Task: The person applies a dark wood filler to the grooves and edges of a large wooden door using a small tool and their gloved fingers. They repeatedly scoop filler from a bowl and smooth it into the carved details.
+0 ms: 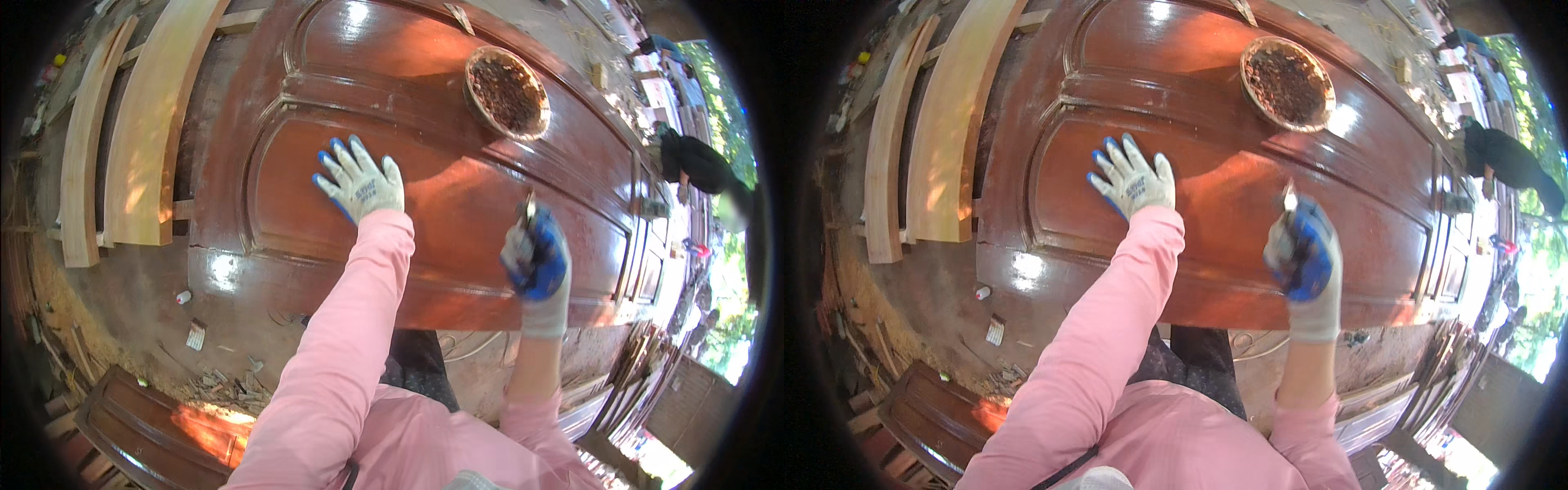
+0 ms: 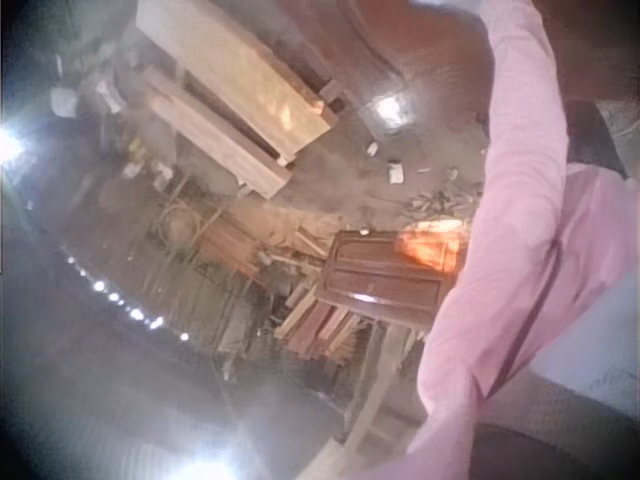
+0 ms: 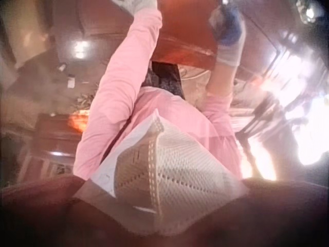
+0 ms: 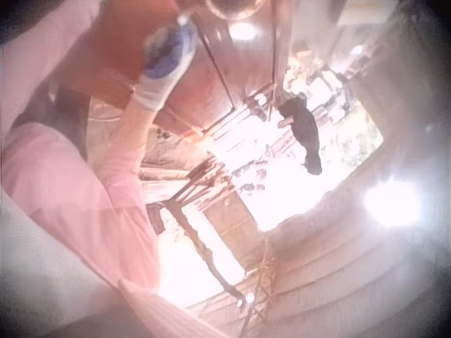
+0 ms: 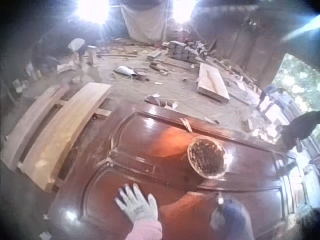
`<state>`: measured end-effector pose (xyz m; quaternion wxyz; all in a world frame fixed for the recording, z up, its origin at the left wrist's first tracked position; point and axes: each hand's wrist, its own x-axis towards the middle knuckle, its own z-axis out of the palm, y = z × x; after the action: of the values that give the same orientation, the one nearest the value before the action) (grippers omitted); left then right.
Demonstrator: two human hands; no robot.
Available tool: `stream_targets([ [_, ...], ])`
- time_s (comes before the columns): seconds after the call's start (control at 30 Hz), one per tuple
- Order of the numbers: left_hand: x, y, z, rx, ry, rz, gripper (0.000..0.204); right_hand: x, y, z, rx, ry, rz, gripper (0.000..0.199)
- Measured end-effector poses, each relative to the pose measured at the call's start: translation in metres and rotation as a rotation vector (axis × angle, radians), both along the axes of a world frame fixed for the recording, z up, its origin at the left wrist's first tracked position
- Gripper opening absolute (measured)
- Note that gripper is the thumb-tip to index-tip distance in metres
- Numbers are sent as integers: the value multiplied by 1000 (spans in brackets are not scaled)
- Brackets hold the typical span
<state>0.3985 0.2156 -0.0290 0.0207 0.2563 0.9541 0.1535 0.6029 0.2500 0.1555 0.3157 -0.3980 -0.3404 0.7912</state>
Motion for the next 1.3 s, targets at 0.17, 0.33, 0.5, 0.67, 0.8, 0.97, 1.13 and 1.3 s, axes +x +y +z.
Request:
stream_targets([
  [0.17,-3,-15,-15,193,25,-170,65,51,-159,25,-173,-312,-207,23],
  [0.33,34,-84,-15,590,-160,-474,49,149,-213,18,-110,-242,-239,24],
  [0.5,129,-231,18,714,-385,-570,31,183,-196,19,-93,-219,-154,25],
  [0.67,145,-303,81,693,-1065,-266,27,152,-156,-2,-119,-185,94,28],
  [0.8,120,-338,97,633,-865,-78,29,90,-146,-21,-174,-62,289,28],
  [0.97,74,-371,96,878,-1054,262,29,8,-155,-20,-64,-36,428,25],
  [1.13,-21,-373,98,834,-846,126,34,-47,-152,-27,-112,-106,349,23],
  [1.3,-180,-337,99,621,-808,80,26,-95,-147,-72,-100,-53,116,22],
])
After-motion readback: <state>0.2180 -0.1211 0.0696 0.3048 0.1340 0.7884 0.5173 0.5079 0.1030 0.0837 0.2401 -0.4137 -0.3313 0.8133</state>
